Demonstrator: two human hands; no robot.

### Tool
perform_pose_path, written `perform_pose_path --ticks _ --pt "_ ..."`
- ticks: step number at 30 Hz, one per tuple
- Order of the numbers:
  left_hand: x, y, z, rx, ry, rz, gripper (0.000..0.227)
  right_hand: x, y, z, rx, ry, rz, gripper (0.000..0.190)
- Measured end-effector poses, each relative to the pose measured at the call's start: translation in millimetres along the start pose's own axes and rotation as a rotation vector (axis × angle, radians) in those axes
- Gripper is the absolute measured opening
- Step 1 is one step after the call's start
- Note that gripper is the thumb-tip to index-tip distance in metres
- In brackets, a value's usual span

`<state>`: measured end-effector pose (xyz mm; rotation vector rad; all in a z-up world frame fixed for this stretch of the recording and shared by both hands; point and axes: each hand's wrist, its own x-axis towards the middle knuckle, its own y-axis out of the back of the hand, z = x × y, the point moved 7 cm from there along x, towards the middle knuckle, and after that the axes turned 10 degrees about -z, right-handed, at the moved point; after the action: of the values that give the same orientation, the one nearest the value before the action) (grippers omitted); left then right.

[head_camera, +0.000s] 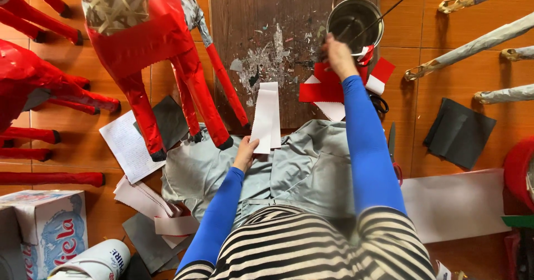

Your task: Applying adhesive and red paper strips to decorate a paper-mache animal frame.

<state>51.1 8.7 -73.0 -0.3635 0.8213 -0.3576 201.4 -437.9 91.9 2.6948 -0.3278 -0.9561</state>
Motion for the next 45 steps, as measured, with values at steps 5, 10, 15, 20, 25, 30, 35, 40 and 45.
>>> perform_pose_path --ticks 5,10,15,20,25,30,35,40,45 --pt "-15 -7 9 0.010 0.075 0.010 0.035 5 70 17 -0.580 0.252 0.417 0.022" --pt "-8 -8 6 -0.021 0.094 -0.023 0.034 -26 85 16 -0.960 0.028 0.570 0.015" --pt "8 -1 -10 -0.142 0.024 -0.100 0.040 -73 61 29 -0.774 0.604 0.454 0.023" --pt "31 -16 -25 -0.279 -0.038 -0.126 0.042 -123 14 107 0.534 0.086 -0.111 0.029" --pt "26 -10 -41 -0.318 0.024 -0.076 0.041 -178 -77 111 0.663 0.022 -0.277 0.028" --pt "14 -20 -35 -0.372 0.025 -0.177 0.039 -210 -163 28 -0.617 0.417 -0.172 0.040" --pt "17 -24 -32 -0.285 -0.018 -0.164 0.041 -182 -213 31 -1.033 0.485 -0.084 0.040" --pt "37 -17 -55 -0.333 0.083 -0.198 0.030 -198 -224 91 -0.930 0.486 -0.003 0.055" --pt "15 -39 -21 -0.461 0.123 -0.264 0.033 -296 -204 96 -0.949 0.318 -0.105 0.044"
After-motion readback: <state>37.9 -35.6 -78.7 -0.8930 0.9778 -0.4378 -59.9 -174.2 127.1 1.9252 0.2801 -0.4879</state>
